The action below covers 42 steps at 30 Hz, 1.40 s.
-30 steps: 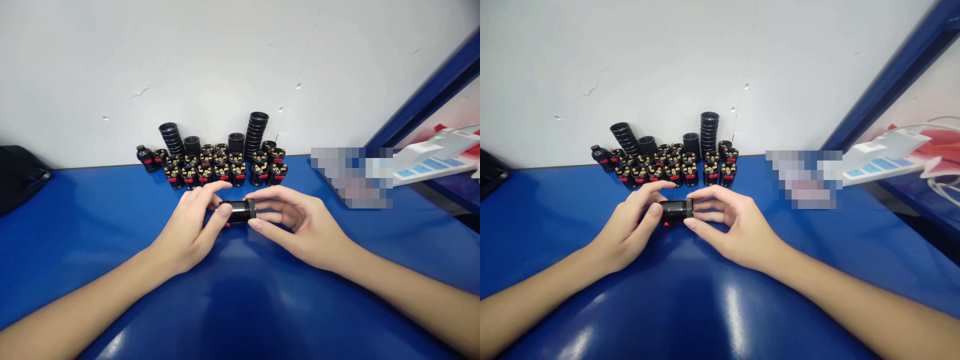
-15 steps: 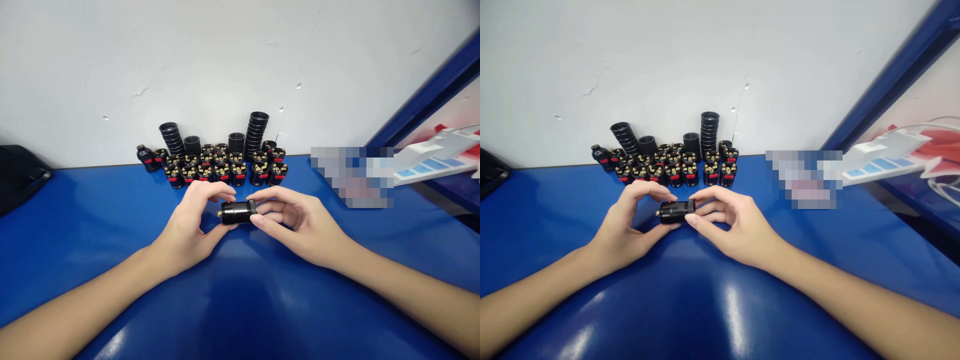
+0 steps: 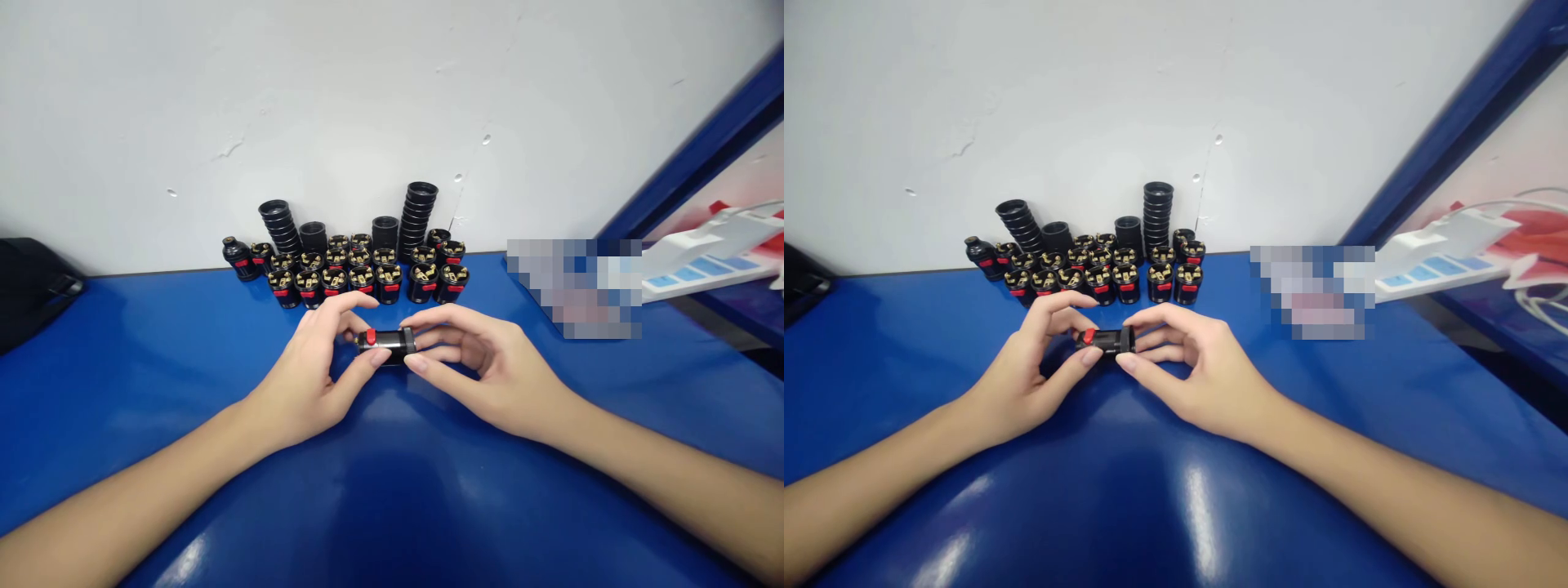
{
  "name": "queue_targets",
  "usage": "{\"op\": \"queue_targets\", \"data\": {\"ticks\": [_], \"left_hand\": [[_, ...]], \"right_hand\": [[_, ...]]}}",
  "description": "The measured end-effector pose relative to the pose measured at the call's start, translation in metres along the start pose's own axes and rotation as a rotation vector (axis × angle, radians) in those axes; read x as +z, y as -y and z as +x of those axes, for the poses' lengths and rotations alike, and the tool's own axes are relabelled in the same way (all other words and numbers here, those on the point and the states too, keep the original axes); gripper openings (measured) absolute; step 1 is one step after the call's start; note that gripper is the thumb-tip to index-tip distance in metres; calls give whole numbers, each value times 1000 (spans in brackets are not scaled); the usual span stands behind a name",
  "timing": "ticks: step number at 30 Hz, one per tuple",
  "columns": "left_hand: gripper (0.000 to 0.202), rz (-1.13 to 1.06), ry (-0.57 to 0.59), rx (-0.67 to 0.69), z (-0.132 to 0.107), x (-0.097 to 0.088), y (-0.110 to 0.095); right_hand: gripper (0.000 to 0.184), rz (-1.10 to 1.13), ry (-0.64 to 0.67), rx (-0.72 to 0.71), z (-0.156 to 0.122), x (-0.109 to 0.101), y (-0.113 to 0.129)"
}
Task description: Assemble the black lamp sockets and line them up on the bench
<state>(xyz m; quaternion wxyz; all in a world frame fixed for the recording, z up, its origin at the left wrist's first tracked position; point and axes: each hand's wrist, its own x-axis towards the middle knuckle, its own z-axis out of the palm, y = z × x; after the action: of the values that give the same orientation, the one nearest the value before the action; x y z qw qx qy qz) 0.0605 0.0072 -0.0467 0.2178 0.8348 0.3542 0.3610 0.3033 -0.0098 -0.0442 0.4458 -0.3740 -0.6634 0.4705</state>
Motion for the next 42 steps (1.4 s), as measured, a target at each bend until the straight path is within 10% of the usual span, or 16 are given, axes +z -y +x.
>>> {"op": "queue_targets", "data": {"ticks": [7,11,19,31,35,42], "left_hand": [[64,71,-112,225,-2,4,8],[79,136,-58,132,-2,2,3],[29,133,58,-25,2,-2,-6],[64,92,-119,255,-2,5,8],[82,104,-70,128,-1,4,5],[31,37,41,-61,1,-1,-4]], "right_hand": [[31,-2,15,25,1,-1,1],[30,-4,15,14,1,0,1],[32,-12,21,-9,-1,1,1],[29,-16,16,13,0,-1,2],[29,-13,9,0,-2,0,2],[31,-25,8,-25,-2,0,1]]}}
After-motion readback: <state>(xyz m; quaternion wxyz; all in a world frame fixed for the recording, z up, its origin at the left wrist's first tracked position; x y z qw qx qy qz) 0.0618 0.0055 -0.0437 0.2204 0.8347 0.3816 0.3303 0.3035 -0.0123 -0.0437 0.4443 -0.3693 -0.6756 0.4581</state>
